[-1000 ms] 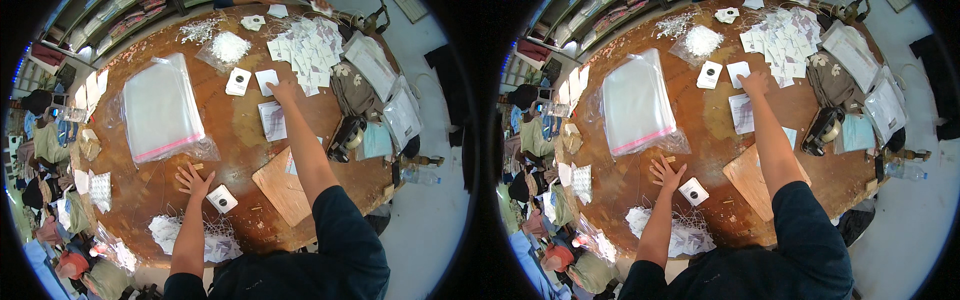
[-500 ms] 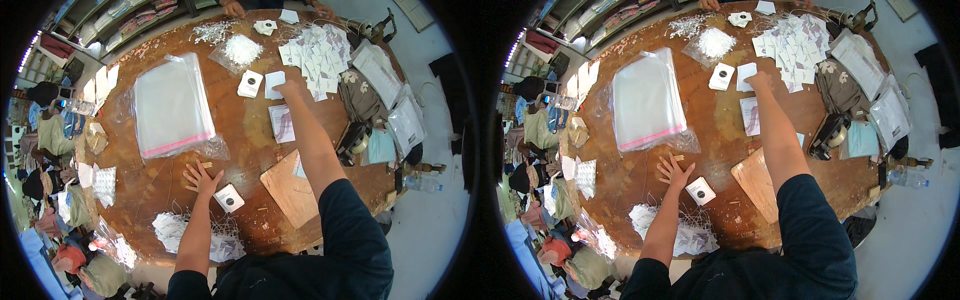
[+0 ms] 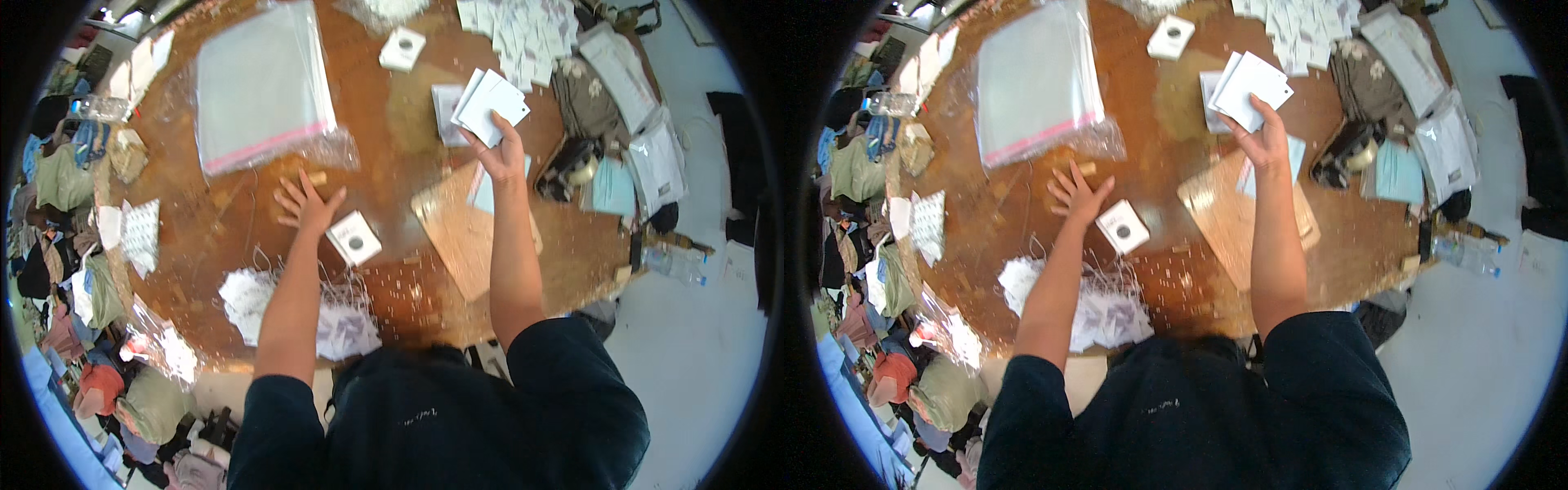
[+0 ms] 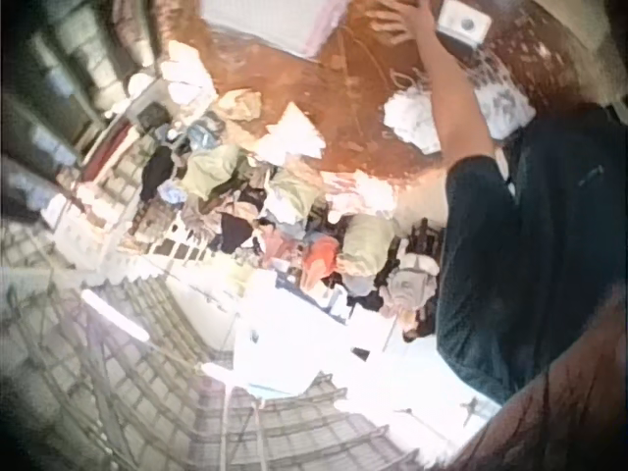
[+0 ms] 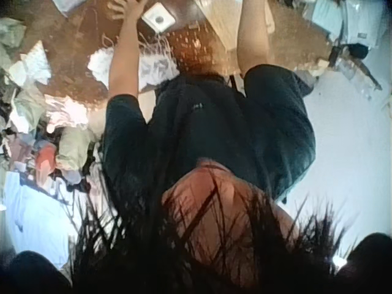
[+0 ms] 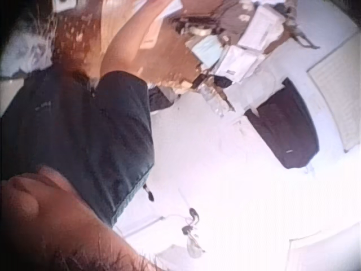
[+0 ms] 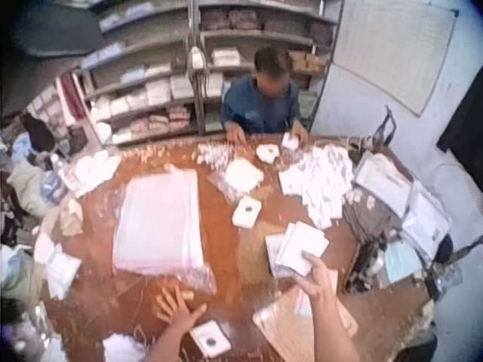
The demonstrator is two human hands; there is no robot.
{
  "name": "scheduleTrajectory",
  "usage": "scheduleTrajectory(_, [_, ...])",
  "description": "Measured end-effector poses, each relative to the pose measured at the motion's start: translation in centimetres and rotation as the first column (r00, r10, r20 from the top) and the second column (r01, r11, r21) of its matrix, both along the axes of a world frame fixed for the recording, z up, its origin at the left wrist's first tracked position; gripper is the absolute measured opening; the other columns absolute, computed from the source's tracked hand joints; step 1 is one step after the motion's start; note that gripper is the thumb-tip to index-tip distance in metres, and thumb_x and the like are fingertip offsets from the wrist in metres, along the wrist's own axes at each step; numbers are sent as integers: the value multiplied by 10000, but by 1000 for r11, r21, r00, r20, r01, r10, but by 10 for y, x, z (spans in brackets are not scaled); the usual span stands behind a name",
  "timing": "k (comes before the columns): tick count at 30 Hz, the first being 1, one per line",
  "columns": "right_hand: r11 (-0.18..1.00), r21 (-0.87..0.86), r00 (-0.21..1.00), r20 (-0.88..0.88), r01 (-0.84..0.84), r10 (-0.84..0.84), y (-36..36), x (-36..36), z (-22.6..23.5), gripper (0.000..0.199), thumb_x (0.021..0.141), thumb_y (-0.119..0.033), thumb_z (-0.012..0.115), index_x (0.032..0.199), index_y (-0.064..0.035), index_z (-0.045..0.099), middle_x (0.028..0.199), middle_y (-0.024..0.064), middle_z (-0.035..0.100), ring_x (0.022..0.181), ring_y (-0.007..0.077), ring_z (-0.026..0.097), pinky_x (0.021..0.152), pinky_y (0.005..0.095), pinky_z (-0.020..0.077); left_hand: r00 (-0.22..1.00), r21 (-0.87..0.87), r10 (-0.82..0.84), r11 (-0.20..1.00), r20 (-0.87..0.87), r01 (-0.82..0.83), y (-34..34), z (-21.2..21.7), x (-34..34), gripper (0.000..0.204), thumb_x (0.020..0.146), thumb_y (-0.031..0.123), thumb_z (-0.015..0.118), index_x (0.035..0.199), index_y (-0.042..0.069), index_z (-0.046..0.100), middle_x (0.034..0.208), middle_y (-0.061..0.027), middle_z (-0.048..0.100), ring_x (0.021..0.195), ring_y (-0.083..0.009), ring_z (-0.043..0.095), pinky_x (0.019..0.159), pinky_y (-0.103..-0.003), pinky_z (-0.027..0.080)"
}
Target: The person repeatedly picks small white paper tags and inserts white plastic fasteners through a hole in each tag, then places the assembled units into a pile. The person also moves a plastic bag and a stack of tags on the table to access materials.
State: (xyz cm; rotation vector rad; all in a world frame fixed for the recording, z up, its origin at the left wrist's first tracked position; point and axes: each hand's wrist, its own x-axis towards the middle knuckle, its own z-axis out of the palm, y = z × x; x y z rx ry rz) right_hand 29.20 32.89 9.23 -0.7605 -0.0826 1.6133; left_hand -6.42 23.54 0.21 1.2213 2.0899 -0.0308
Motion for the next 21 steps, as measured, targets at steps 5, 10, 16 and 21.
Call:
scheduleTrajectory(5, [990, 54, 987, -87, -132, 137, -85, -41, 1, 576, 950, -188, 551, 1432, 14, 310, 1391, 255, 467, 1260, 453, 488, 1026, 613, 437, 999, -63, -22, 998, -46, 19, 5, 1, 1, 1195, 731, 781, 615, 1560, 283, -88, 1582, -158, -274, 1428, -469, -248, 1054, -755, -44])
scheduleTrajectory(10, [936, 329, 913, -330, -126, 239, -108, -69, 22, 729, 880, -237, 595, 1486, -12, 259, 1456, 288, 378, 1281, 507, 444, 1039, 588, 428, 998, -75, -31, 997, -52, 27, 6, 4, 1, 1211, 722, 816, 583, 1553, 283, -118, 1583, -147, -275, 1435, -461, -235, 1070, -742, -31])
scheduleTrajectory(16, [934, 358, 968, -235, 1, 89, -95, -54, 32, 873, 683, -116, 609, 1487, -22, 282, 1471, 255, 375, 1239, 444, 507, 1018, 548, 469, 998, -70, -33, 997, -53, 29, 4, 0, -1, 1205, 723, 818, 580, 1554, 286, -113, 1581, -143, -283, 1431, -463, -246, 1066, -746, -37])
scheduleTrajectory(21, [889, 452, 977, -211, 80, 19, -74, -17, 45, 882, 627, -117, 617, 1471, -78, 363, 1492, 217, 394, 1244, 317, 521, 930, 450, 439, 998, -69, -29, 997, -47, 25, 4, -2, -1, 1207, 721, 813, 588, 1554, 290, -111, 1578, -138, -294, 1429, -464, -250, 1058, -754, -35])
